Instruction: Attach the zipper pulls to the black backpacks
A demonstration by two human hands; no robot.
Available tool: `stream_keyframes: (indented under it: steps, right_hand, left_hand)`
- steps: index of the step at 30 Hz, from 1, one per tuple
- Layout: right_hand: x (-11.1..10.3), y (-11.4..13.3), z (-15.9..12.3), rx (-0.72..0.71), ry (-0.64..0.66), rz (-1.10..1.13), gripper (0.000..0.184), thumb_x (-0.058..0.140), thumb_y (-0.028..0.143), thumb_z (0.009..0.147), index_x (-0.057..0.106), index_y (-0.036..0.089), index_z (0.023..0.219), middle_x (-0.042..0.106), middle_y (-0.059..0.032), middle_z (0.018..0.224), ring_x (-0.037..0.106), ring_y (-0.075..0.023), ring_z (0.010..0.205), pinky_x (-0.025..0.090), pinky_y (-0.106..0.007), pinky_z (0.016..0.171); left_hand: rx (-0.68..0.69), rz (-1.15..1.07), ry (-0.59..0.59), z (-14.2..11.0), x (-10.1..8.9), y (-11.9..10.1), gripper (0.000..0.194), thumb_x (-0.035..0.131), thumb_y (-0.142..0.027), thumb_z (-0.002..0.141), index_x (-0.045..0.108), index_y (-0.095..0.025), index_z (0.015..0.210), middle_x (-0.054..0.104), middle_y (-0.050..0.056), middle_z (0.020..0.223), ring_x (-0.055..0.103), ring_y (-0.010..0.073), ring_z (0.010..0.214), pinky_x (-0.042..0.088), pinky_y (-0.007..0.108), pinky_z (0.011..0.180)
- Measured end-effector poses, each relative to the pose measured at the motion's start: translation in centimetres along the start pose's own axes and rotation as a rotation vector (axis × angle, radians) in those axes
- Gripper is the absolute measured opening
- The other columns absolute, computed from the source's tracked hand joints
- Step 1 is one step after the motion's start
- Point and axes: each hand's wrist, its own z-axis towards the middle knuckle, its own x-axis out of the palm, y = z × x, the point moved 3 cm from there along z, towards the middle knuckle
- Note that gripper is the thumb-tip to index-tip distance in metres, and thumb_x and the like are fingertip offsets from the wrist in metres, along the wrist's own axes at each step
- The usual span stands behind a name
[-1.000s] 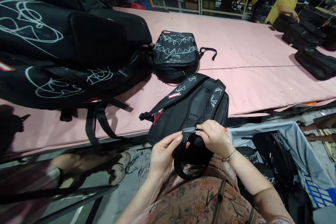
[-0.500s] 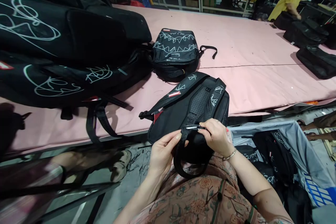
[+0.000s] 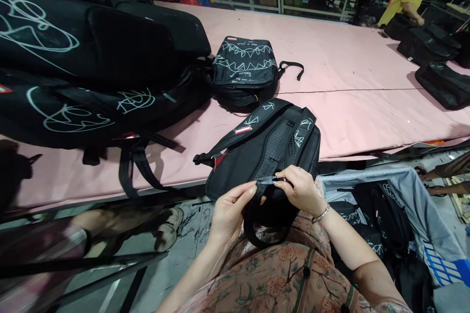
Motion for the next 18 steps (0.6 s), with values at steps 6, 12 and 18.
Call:
stream_keyframes:
  steps: [6, 12, 18]
  right_hand:
    - [0.1, 0.3, 0.0, -0.027, -0.056, -0.059, 0.008, 0.051, 0.02, 0.087, 0.056, 0.015, 0.085, 0.058, -0.0034, 0.079, 0.052, -0.0126, 0.075, 0.04, -0.027, 0.07]
    - [-0.6, -1.8, -1.3, 0.247, -0.185, 0.354, 0.007, 0.054, 0.022, 0.084, 0.058, 0.018, 0.087, 0.058, -0.0016, 0.079, 0.053, -0.0098, 0.07, 0.041, -0.021, 0.061]
    - [-1.8, -6.9, -4.4, 0.606, -0.347, 0.522, 0.026, 0.055, 0.04, 0.082, 0.056, 0.015, 0.09, 0.052, -0.0022, 0.072, 0.044, -0.0094, 0.06, 0.035, -0.021, 0.053]
  left_hand:
    - [0.028, 0.033, 0.026, 0.3, -0.1, 0.7, 0.04, 0.08, -0.032, 0.052, 0.069, -0.01, 0.083, 0.066, 0.005, 0.073, 0.061, 0.0143, 0.057, 0.051, 0.024, 0.056]
    - [0.086, 0.257, 0.209, 1.0, -1.1, -0.2, 0.033, 0.073, -0.04, 0.061, 0.065, -0.012, 0.076, 0.061, 0.002, 0.065, 0.056, 0.0114, 0.057, 0.044, 0.02, 0.055]
    - [0.296, 0.918, 0.518, 3.8, -3.6, -3.7, 0.036, 0.052, -0.045, 0.08, 0.065, -0.012, 0.072, 0.062, 0.007, 0.07, 0.057, 0.0147, 0.066, 0.043, 0.023, 0.061]
